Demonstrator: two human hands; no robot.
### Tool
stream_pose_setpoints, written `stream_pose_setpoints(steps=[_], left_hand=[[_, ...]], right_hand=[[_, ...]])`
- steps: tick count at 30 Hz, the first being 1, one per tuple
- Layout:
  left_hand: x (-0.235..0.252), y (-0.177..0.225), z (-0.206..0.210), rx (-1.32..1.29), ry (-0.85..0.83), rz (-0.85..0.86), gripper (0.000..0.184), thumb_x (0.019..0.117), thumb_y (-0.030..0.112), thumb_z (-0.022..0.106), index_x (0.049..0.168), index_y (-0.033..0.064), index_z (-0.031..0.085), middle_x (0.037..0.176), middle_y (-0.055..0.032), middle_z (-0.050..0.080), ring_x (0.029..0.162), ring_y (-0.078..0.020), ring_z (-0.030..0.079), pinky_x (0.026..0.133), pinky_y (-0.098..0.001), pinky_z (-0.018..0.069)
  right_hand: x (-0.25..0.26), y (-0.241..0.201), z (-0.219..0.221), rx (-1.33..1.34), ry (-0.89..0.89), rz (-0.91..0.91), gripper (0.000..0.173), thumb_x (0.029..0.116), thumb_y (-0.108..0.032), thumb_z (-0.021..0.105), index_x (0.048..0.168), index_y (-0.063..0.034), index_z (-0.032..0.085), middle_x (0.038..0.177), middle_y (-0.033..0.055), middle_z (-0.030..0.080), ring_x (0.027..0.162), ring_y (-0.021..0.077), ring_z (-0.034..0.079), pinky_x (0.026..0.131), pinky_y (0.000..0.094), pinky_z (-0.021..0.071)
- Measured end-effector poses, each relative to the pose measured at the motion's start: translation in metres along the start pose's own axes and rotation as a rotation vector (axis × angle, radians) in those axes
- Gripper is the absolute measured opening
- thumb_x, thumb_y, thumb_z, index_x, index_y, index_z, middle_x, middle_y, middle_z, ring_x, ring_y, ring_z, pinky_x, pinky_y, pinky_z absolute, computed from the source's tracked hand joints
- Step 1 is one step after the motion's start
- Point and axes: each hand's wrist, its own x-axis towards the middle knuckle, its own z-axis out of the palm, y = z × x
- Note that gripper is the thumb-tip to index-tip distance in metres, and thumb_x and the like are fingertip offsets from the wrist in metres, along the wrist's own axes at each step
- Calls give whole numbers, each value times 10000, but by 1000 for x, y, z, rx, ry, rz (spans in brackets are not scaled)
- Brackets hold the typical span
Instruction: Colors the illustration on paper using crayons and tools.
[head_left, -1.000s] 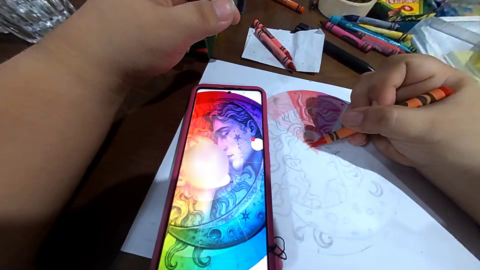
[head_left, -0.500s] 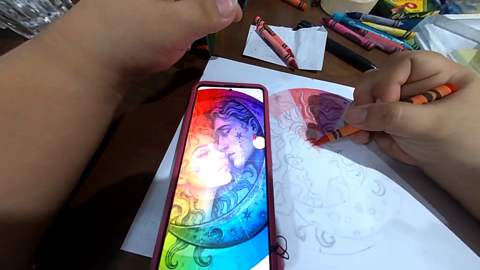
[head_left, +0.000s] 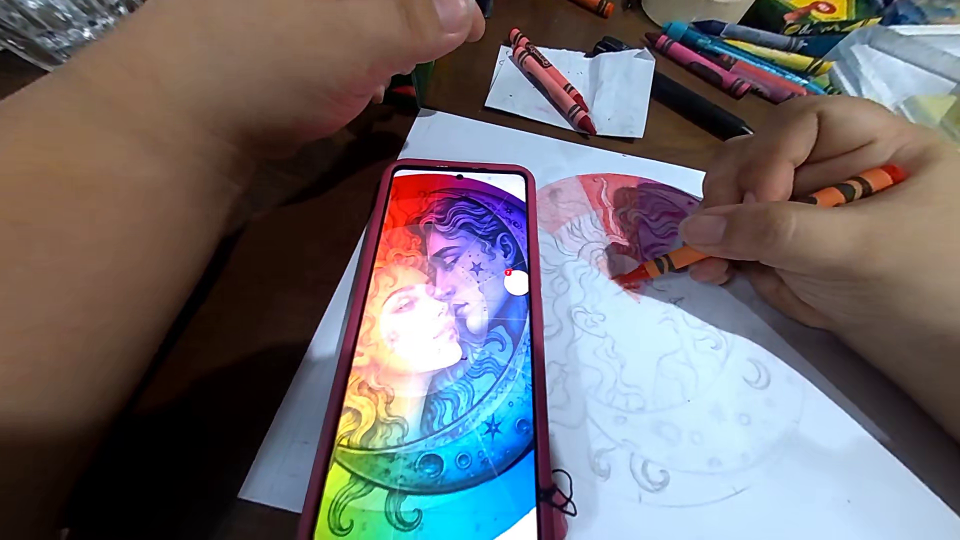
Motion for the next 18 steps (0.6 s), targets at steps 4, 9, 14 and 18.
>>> stream_pose_setpoints(steps=[4,9,14,18], left_hand=[[0,0,-1,18,0,1,99,947,233,596,958,219,694,774,207,611,646,109,535,568,-69,437],[0,-1,-1,21,-2,-9,101,958,233,592,950,230,693,794,207,624,659,111,541,576,-68,441],[0,-3,-2,31,-4,-14,101,951,236,601,967,224,700,803,200,629,654,105,537,570,-72,434],[0,-3,-2,24,-8,-4,90,947,239,605,954,225,694,809,197,635,655,106,538,570,-71,434]], right_hand=[[0,0,0,-19,16,-1,269,815,-47,753,815,-232,557,693,-124,616,558,-7,623,500,167,584],[0,0,2,-13,-1,-7,276,810,-48,762,807,-226,552,698,-120,609,562,-2,623,505,176,592],[1,0,2,-22,4,-7,271,814,-51,766,813,-222,556,691,-118,612,559,-2,624,503,172,588],[1,0,2,-21,10,-8,277,808,-41,758,810,-225,551,696,-119,601,561,-6,616,502,169,586]])
